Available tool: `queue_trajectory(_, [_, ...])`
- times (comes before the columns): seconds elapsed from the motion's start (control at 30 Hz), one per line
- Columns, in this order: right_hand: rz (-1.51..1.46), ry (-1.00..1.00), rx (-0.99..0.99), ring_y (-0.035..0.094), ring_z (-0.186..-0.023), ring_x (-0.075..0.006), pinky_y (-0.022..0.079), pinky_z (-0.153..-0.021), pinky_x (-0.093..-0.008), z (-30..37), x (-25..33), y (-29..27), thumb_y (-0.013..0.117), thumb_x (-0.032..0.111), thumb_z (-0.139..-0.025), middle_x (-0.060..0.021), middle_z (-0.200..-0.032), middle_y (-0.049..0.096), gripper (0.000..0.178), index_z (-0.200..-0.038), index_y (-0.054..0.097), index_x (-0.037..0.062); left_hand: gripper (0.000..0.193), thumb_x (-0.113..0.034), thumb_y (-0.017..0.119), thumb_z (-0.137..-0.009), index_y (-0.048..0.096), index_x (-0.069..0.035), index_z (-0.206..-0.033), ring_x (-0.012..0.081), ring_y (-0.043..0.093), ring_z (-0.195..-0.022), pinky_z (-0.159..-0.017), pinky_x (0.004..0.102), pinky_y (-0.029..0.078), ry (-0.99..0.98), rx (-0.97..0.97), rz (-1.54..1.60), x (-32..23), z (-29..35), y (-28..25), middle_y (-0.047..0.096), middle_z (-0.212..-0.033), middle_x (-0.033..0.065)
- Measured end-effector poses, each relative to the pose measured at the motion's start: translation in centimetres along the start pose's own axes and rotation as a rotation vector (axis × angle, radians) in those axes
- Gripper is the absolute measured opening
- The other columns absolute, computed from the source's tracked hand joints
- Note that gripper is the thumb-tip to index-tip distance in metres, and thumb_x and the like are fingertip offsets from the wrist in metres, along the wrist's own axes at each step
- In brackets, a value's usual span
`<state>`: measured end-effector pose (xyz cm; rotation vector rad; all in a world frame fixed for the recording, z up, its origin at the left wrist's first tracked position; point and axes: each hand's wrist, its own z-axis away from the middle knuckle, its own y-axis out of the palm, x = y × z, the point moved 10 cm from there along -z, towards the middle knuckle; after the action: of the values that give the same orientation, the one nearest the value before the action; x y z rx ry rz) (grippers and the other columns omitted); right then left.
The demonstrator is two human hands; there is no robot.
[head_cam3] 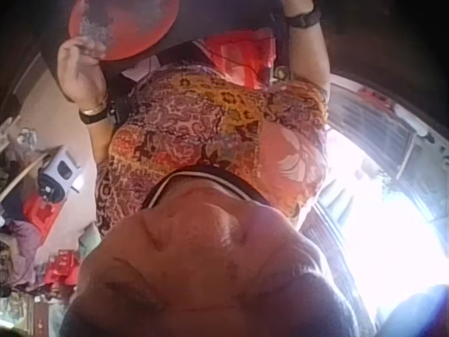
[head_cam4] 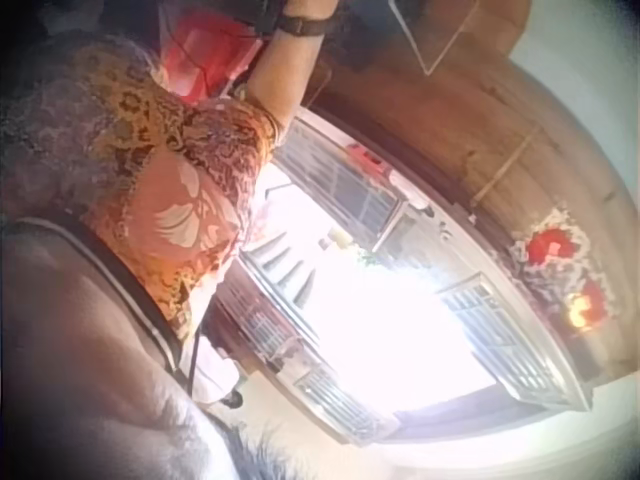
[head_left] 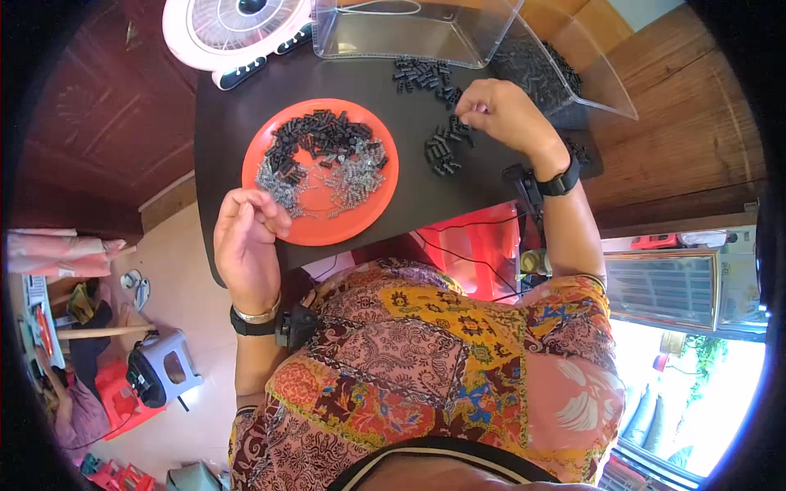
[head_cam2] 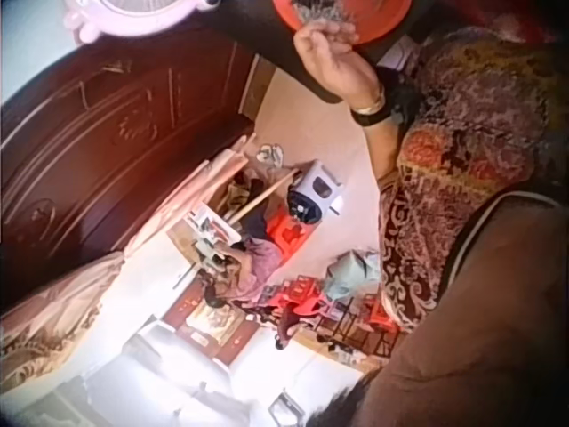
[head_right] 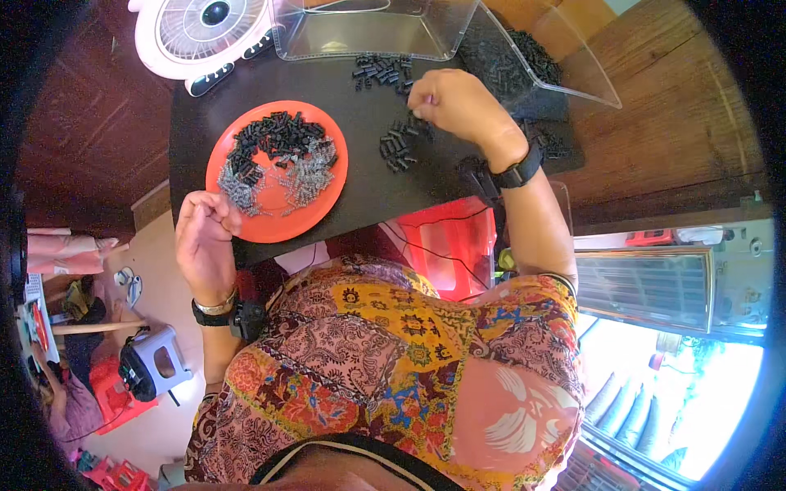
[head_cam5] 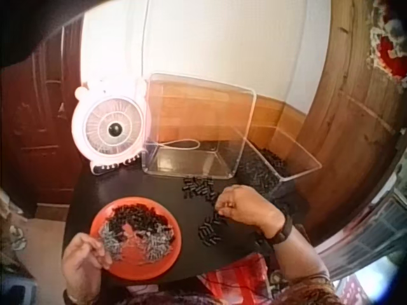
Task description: The person assembles small components by picking up plastic pieces and metal pieces from a plate and connecting them together by hand.
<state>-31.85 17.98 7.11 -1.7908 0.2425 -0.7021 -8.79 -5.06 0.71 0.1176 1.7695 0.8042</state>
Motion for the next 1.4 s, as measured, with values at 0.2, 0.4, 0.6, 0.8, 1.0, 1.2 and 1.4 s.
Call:
queue_trajectory(0.2, [0.143, -0.075, 0.029, 0.06, -0.078, -0.0289, 0.049, -0.071, -0.0382, 1.6, 1.0, 2.7, 0.071, 0.009, -0.068, -0.0093, -0.077, 0.062, 0.012, -0.078, 0.065, 0.0047, 0.019, -0.022, 0.046, -0.095, 0.05, -0.003, -0.095, 0.0177, 0.05, -0.073, -0.065, 0.0287, 0.038, -0.007, -0.016, -0.062, 0.2, 0.1, 0.2, 0.05, -0.084, 0.0058])
queue_trajectory(0.4, [0.212, -0.079, -0.041, 0.059, -0.078, -0.0311, 0.049, -0.071, -0.0382, 2.1, 1.5, 2.9, 0.069, 0.009, -0.071, -0.0117, -0.078, 0.06, 0.014, -0.082, 0.062, 0.0037, 0.021, -0.022, 0.046, -0.095, 0.052, -0.002, -0.094, 0.0184, 0.052, -0.071, -0.065, 0.0284, 0.039, -0.014, -0.003, -0.08, 0.3, 0.0, 0.8, 0.051, -0.083, 0.0066])
queue_trajectory(0.6, [-0.35, 0.19, 0.038, 0.064, -0.083, -0.0176, 0.05, -0.074, -0.0291, 1.1, 2.4, 3.2, 0.066, 0.01, -0.082, -0.0079, -0.089, 0.066, 0.012, -0.092, 0.063, 0.0046, 0.021, -0.022, 0.047, -0.096, 0.052, -0.002, -0.094, 0.0174, 0.052, -0.071, -0.063, 0.0279, 0.04, -0.025, 0.0, -0.072, 0.3, 0.1, 0.8, 0.051, -0.082, 0.0057])
queue_trajectory(0.8, [-1.119, 0.066, 0.098, 0.062, -0.091, -0.0107, 0.049, -0.082, -0.0244, -0.1, 10.2, 5.3, 0.059, 0.001, -0.089, -0.003, -0.098, 0.064, 0.021, -0.11, 0.058, -0.001, 0.019, -0.021, 0.045, -0.096, 0.053, -0.003, -0.095, 0.0142, 0.057, -0.071, -0.061, 0.0241, 0.041, -0.07, 0.076, -0.144, 1.2, 0.5, 2.6, 0.055, -0.083, 0.0047])
queue_trajectory(1.0, [-1.348, 0.037, 0.223, 0.06, -0.087, -0.0096, 0.048, -0.079, -0.0241, -1.1, 15.1, 7.7, 0.06, 0.001, -0.089, -0.003, -0.094, 0.065, 0.022, -0.11, 0.056, 0.0008, 0.016, -0.016, 0.049, -0.094, 0.057, -0.003, -0.097, 0.0103, 0.057, -0.071, -0.062, 0.0224, 0.044, -0.015, 0.038, -0.155, 0.3, 0.7, 2.6, 0.058, -0.084, 0.0034])
queue_trajectory(1.2, [-1.366, 0.077, 0.362, 0.058, -0.08, -0.008, 0.047, -0.071, -0.022, -1.2, 17.2, 10.2, 0.061, 0.008, -0.091, -0.0019, -0.091, 0.065, 0.014, -0.104, 0.055, 0.0058, 0.021, -0.016, 0.049, -0.094, 0.057, -0.001, -0.106, 0.0097, 0.055, -0.075, -0.066, 0.0227, 0.042, 0.058, 0.022, -0.274, -0.1, 0.8, 2.3, 0.06, -0.089, 0.0042])
queue_trajectory(1.4, [-1.429, 0.067, 0.431, 0.057, -0.078, -0.0065, 0.046, -0.07, -0.0209, -1.4, 18.9, 11.5, 0.06, 0.01, -0.092, -0.0006, -0.089, 0.065, 0.014, -0.104, 0.055, 0.0071, 0.017, -0.013, 0.049, -0.094, 0.057, -0.001, -0.103, 0.0084, 0.051, -0.076, -0.071, 0.023, 0.042, 0.144, 0.026, -0.286, -1.0, 1.0, 2.0, 0.058, -0.087, 0.0023])
